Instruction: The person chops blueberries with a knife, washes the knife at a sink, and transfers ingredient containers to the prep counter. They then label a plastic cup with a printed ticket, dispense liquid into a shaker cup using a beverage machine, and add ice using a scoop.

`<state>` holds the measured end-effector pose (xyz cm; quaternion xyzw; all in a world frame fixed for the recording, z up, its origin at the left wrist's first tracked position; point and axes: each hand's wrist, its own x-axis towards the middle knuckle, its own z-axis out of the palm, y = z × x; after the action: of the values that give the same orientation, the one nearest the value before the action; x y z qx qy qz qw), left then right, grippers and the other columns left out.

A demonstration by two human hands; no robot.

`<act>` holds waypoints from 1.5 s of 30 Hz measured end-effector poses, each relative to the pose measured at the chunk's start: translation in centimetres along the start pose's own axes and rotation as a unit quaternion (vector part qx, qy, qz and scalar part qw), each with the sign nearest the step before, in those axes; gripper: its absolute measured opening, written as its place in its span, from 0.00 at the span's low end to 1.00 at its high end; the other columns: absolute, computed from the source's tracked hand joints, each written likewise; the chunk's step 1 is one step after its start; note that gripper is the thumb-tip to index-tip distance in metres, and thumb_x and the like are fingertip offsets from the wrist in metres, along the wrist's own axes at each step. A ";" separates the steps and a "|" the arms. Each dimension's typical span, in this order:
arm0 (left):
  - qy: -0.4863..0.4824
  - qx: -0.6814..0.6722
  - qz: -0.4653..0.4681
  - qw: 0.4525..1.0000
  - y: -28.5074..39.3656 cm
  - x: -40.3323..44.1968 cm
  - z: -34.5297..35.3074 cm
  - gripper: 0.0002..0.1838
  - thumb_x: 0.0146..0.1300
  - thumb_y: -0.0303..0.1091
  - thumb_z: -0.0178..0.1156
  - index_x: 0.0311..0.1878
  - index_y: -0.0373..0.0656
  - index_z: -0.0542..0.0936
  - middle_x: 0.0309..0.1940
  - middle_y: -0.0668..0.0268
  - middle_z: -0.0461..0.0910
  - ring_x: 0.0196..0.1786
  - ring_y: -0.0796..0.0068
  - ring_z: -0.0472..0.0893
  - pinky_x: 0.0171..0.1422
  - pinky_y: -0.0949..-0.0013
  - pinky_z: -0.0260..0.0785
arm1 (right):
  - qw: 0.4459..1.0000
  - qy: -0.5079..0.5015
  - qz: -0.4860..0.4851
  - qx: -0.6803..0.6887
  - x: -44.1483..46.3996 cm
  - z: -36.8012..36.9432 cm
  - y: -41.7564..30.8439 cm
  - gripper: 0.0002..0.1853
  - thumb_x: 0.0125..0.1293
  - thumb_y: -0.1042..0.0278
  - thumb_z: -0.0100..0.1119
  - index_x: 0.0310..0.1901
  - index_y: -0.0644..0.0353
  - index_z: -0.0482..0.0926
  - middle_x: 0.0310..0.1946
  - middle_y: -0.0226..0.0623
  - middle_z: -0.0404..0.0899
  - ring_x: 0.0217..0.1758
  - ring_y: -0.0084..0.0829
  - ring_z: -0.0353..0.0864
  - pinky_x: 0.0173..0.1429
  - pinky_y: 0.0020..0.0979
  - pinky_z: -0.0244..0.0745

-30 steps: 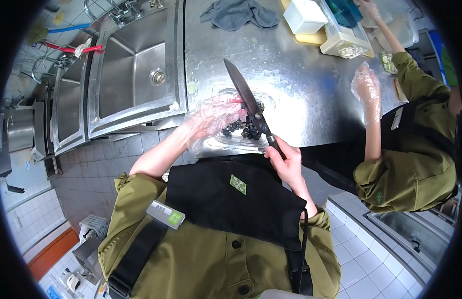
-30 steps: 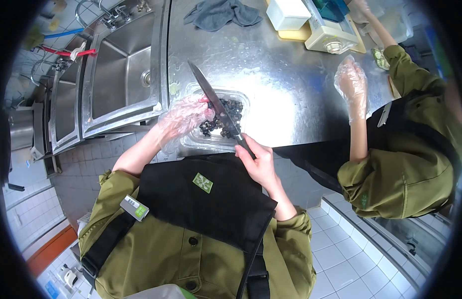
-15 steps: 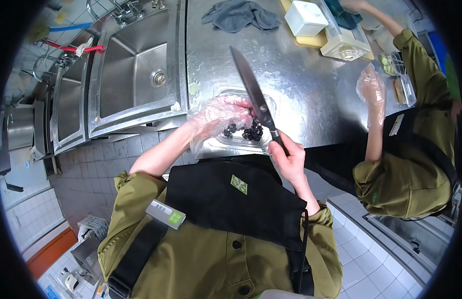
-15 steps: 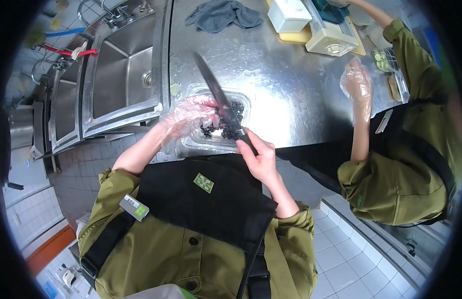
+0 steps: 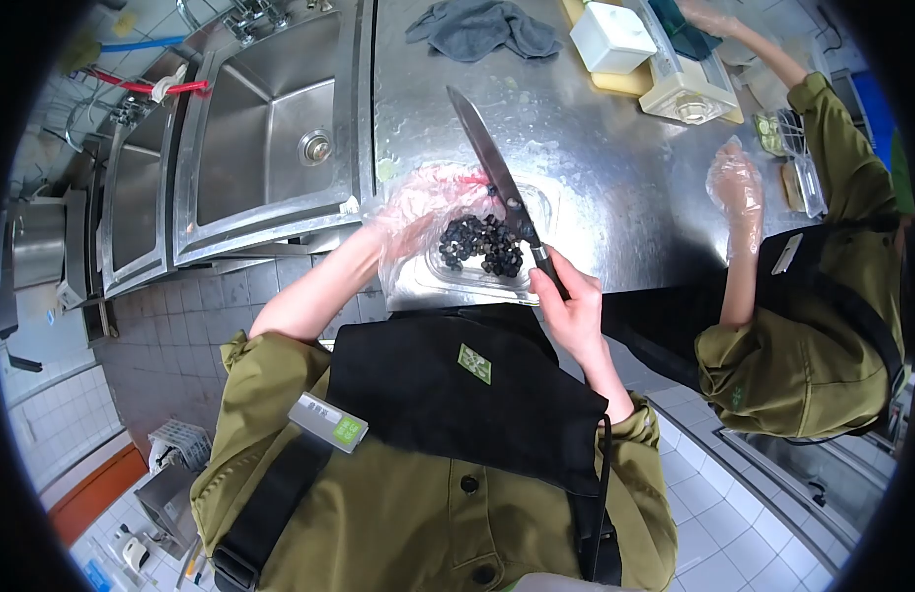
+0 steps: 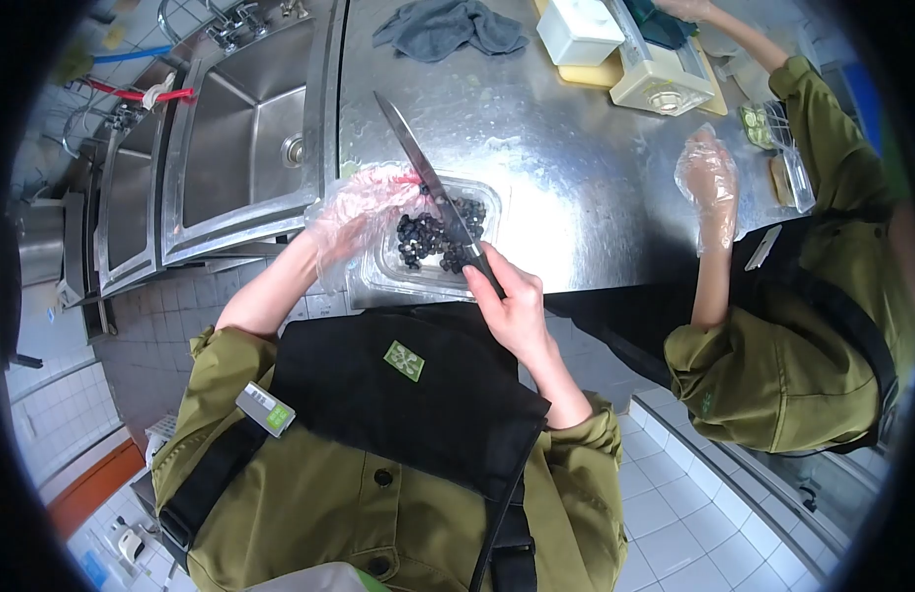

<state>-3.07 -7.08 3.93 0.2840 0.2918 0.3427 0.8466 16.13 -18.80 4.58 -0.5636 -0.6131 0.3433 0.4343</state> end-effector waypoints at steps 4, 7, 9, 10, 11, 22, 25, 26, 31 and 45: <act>-0.007 0.078 -0.005 0.997 2.0 -0.1 1.9 0.12 0.52 0.23 0.58 0.41 0.33 0.74 0.38 0.60 0.76 0.41 0.72 0.77 0.48 0.74 0.69 | 0.993 0.047 -0.087 -0.062 1.0 0.1 -0.8 0.16 0.52 0.79 0.57 0.44 0.71 0.71 0.25 0.44 0.77 0.25 0.30 0.77 0.30 0.27 0.71; -0.026 0.112 -0.015 0.993 1.5 0.6 1.0 0.12 0.51 0.25 0.60 0.40 0.34 0.75 0.37 0.61 0.77 0.40 0.73 0.77 0.47 0.75 0.68 | 0.990 0.048 -0.105 -0.084 1.6 0.2 -1.4 0.16 0.52 0.79 0.57 0.44 0.71 0.71 0.26 0.47 0.77 0.27 0.35 0.79 0.31 0.28 0.72; -0.025 0.081 -0.026 0.996 1.4 0.5 0.8 0.13 0.51 0.26 0.60 0.41 0.36 0.75 0.37 0.61 0.77 0.40 0.73 0.76 0.48 0.75 0.67 | 0.989 0.045 -0.108 -0.087 1.8 0.5 -1.5 0.16 0.52 0.79 0.57 0.44 0.72 0.71 0.26 0.48 0.76 0.27 0.36 0.79 0.31 0.28 0.72; -0.027 0.075 -0.011 0.997 1.5 0.5 0.9 0.13 0.51 0.26 0.60 0.42 0.36 0.75 0.38 0.61 0.76 0.41 0.74 0.76 0.48 0.74 0.67 | 0.988 0.048 -0.115 -0.090 1.7 0.5 -1.4 0.16 0.52 0.79 0.57 0.44 0.71 0.71 0.26 0.47 0.76 0.26 0.36 0.78 0.30 0.29 0.71; -0.029 0.069 0.005 0.997 1.7 0.5 1.2 0.14 0.51 0.26 0.60 0.42 0.36 0.75 0.38 0.61 0.76 0.41 0.74 0.76 0.48 0.74 0.67 | 0.987 0.051 -0.123 -0.094 1.6 0.6 -1.3 0.16 0.52 0.79 0.57 0.44 0.71 0.70 0.25 0.47 0.76 0.25 0.37 0.78 0.29 0.29 0.71; -0.153 0.678 0.031 0.719 0.0 1.9 -1.4 0.09 0.48 0.25 0.54 0.32 0.32 0.78 0.25 0.58 0.78 0.29 0.68 0.78 0.36 0.70 0.71 | 0.983 0.058 -0.118 -0.128 -0.1 1.2 1.1 0.16 0.53 0.77 0.57 0.44 0.71 0.71 0.24 0.47 0.75 0.24 0.38 0.78 0.28 0.30 0.72; -0.254 0.860 0.017 0.442 -1.9 2.6 -1.4 0.07 0.46 0.25 0.52 0.27 0.36 0.78 0.25 0.56 0.78 0.29 0.62 0.78 0.34 0.68 0.71 | 0.990 0.046 -0.067 -0.113 -0.9 1.3 2.1 0.15 0.54 0.76 0.56 0.43 0.73 0.71 0.24 0.46 0.76 0.25 0.31 0.77 0.30 0.26 0.71; -0.253 0.870 -0.002 0.422 -2.4 3.0 -1.4 0.07 0.46 0.25 0.52 0.26 0.35 0.78 0.25 0.55 0.78 0.28 0.62 0.78 0.33 0.68 0.70 | 0.991 0.045 -0.063 -0.108 -1.0 1.4 2.4 0.15 0.54 0.76 0.56 0.43 0.73 0.72 0.23 0.45 0.76 0.23 0.28 0.77 0.30 0.25 0.70; -0.259 0.706 -0.052 0.657 0.5 5.2 -1.6 0.12 0.48 0.28 0.52 0.37 0.39 0.78 0.28 0.59 0.79 0.31 0.68 0.77 0.35 0.70 0.70 | 0.998 0.006 -0.006 -0.058 -1.4 1.5 2.6 0.14 0.54 0.76 0.56 0.42 0.71 0.72 0.26 0.46 0.77 0.27 0.34 0.78 0.32 0.28 0.71; -0.257 0.934 0.012 0.250 -5.4 2.6 -2.4 0.08 0.48 0.31 0.51 0.27 0.39 0.79 0.28 0.59 0.78 0.34 0.64 0.78 0.38 0.65 0.68 | 1.000 0.016 0.025 0.004 -1.6 1.6 3.2 0.13 0.54 0.78 0.55 0.42 0.69 0.72 0.25 0.43 0.77 0.25 0.30 0.78 0.30 0.26 0.70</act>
<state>-0.90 -7.73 -2.11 0.9528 0.1719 -0.2496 0.0168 15.89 -19.86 0.86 -0.5824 -0.5901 0.3475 0.4379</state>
